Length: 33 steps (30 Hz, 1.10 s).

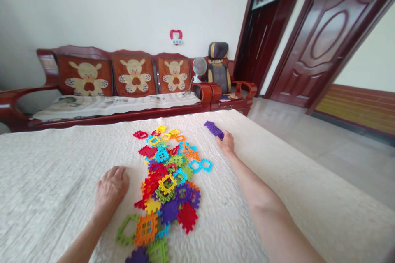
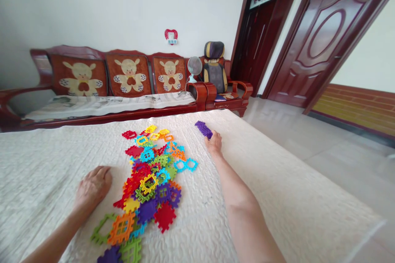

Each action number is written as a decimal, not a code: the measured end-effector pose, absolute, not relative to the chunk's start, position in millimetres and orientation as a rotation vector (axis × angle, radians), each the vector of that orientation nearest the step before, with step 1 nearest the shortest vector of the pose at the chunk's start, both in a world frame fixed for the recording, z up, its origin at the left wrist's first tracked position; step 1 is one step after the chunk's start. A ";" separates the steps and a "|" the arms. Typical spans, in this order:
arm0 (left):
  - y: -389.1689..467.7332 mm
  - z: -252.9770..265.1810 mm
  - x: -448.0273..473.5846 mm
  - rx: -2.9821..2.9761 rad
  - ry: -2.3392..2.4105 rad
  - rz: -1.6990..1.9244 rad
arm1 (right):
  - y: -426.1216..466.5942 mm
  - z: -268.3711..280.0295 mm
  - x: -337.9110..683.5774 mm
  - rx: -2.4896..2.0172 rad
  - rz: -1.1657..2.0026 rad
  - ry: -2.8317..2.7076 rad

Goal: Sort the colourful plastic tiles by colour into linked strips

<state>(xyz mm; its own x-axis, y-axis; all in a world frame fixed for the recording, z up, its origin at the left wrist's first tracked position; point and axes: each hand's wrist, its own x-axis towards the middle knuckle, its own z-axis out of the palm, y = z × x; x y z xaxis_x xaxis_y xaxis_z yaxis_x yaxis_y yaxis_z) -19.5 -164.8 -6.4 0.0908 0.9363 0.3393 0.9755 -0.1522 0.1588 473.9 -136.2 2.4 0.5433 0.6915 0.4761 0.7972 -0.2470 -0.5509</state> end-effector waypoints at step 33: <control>-173.8 2.9 -7.3 -2.172 -1.997 -0.706 | -138.0 51.1 309.1 -1.195 0.005 -2.016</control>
<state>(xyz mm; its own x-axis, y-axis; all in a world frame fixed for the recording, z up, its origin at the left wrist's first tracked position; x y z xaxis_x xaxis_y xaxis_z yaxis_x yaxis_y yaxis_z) -7.3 -173.8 2.9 0.0279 0.9146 0.4035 0.9649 -0.1301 0.2282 309.1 -138.0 51.1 -0.2566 0.7462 0.6142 0.7433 0.5586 -0.3681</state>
